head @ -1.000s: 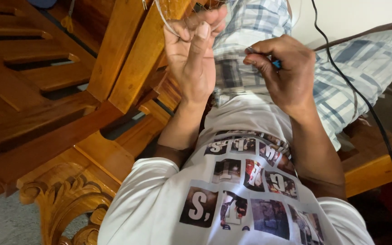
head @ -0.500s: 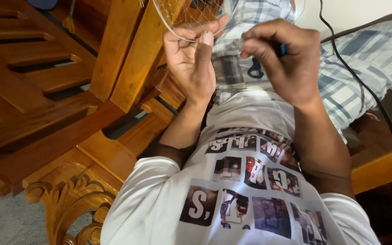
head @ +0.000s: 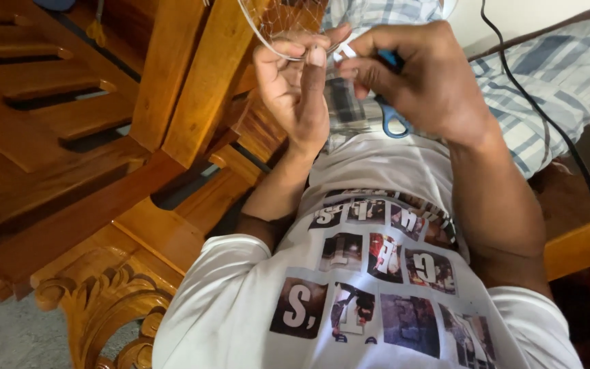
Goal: Repairing or weaving a fishing net using a netting needle and twine
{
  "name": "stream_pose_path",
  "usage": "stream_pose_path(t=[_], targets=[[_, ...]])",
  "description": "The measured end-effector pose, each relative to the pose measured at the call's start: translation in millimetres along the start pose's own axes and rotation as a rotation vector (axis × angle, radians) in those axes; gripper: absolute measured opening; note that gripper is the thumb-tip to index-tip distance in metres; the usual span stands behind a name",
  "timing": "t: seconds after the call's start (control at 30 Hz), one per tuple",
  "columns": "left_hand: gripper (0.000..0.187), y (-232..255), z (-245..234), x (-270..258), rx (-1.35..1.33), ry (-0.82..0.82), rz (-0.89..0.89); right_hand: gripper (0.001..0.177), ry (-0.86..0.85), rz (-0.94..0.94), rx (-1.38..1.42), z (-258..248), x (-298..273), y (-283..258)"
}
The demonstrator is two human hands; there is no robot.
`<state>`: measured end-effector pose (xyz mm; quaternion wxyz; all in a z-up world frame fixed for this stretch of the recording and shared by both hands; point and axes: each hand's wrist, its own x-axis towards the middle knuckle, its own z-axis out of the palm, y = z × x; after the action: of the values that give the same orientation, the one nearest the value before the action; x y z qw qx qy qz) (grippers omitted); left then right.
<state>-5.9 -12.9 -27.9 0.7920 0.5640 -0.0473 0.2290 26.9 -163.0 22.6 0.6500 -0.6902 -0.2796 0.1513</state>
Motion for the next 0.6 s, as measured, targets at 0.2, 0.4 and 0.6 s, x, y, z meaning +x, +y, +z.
stream_pose_path(t=[0.2, 0.4, 0.6], targets=[[0.014, -15, -5, -9, 0.036, -0.022, 0.002, 0.024, -0.075, 0.217, 0.164, -9, 7, 9], [0.012, -9, 0, -6, 0.169, -0.018, -0.001, 0.030, -0.082, 0.258, 0.125, -11, 10, 7], [0.012, -9, 0, -4, 0.174, -0.018, 0.017, 0.013, -0.058, 0.133, 0.056, -8, 9, 7]])
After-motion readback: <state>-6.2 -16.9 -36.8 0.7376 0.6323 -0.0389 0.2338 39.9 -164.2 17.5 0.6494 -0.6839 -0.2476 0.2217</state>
